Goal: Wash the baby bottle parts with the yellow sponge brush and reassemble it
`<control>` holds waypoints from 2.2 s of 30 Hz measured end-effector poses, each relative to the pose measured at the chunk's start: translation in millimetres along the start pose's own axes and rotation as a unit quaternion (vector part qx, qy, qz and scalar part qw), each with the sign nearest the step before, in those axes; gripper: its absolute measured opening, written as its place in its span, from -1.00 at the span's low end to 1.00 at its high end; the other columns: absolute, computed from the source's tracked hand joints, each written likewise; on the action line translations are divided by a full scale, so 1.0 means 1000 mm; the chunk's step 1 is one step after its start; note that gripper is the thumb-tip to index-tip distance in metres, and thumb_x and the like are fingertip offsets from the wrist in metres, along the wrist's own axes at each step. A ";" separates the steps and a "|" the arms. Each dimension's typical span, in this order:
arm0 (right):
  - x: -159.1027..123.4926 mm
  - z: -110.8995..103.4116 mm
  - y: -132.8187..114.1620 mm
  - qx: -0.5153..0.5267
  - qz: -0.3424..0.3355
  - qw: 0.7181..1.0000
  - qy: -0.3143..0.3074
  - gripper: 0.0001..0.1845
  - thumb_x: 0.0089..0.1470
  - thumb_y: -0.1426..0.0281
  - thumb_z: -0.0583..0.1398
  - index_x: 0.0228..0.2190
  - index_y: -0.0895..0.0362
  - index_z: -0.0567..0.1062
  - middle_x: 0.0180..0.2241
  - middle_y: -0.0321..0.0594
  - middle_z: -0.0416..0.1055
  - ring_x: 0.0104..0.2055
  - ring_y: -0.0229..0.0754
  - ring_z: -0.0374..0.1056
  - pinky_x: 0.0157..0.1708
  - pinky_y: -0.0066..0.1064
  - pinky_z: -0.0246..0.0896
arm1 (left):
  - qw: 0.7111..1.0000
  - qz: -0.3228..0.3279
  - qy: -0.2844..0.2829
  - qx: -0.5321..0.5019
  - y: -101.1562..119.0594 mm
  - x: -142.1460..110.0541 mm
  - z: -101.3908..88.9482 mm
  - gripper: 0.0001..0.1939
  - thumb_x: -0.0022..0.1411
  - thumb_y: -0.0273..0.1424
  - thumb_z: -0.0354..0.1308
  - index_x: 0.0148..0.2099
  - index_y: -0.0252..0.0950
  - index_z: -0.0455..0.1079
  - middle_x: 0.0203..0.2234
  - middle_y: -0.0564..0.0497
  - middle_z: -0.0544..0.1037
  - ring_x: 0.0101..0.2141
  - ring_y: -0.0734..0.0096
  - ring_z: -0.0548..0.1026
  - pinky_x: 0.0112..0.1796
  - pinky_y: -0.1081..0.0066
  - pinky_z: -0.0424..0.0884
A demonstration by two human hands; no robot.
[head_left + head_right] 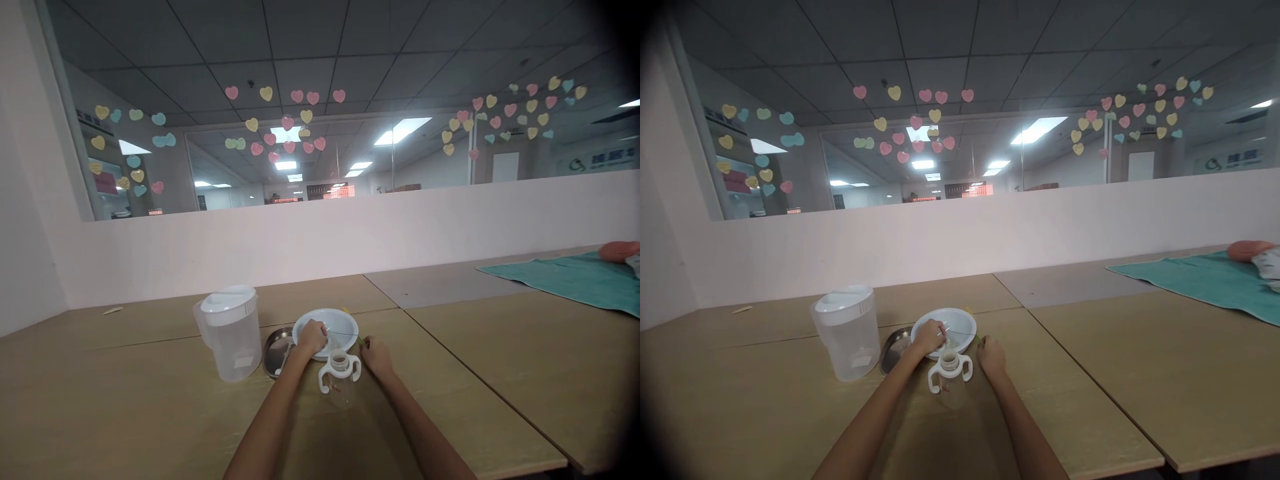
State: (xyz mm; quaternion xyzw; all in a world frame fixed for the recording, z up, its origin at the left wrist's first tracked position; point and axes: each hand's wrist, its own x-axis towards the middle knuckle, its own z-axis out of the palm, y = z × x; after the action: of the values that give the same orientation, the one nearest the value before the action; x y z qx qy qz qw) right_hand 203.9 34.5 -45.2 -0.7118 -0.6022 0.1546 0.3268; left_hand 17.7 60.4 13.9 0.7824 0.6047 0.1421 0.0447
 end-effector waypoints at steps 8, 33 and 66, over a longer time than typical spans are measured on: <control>0.010 -0.003 0.011 0.050 0.060 0.996 0.037 -0.67 0.09 0.48 -0.07 -0.24 0.22 0.44 -0.25 -0.09 0.48 -0.22 -0.19 0.38 -0.37 -0.49 0.10 | 0.999 -0.022 0.047 -0.009 -0.002 -0.005 0.000 -0.68 0.06 -0.38 0.23 -0.13 -0.34 0.32 -0.13 -0.07 0.42 -0.13 0.34 0.40 -0.10 0.34 0.31; 0.012 -0.020 0.014 0.168 0.105 0.977 0.077 -0.51 0.06 0.17 -0.17 -0.22 0.06 0.43 -0.31 -0.06 0.49 -0.27 0.03 0.41 -0.30 -0.28 0.24 | 0.890 0.072 0.439 -0.102 -0.057 -0.065 0.037 -0.70 0.10 -0.41 -0.08 -0.10 -0.16 0.30 -0.02 -0.10 0.42 -0.01 0.18 0.37 -0.06 0.17 0.30; -0.016 -0.001 -0.014 0.115 -0.393 0.808 0.424 -0.49 0.13 0.29 0.06 -0.79 0.20 0.28 -0.76 -0.32 0.17 -0.69 -0.41 0.11 -0.60 -0.60 -0.01 | 0.852 0.115 0.446 -0.248 -0.038 -0.071 0.039 -0.58 0.31 -0.21 -0.19 -0.10 -0.30 0.42 -0.20 -0.10 0.55 -0.17 0.36 0.51 -0.13 0.44 0.43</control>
State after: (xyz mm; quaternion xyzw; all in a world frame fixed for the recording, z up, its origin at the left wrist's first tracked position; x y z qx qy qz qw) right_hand 190.4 19.8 -38.2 -0.3662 -0.6093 -0.2361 0.6625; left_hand -23.2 6.1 -45.0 0.6617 0.4097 0.6256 -0.0538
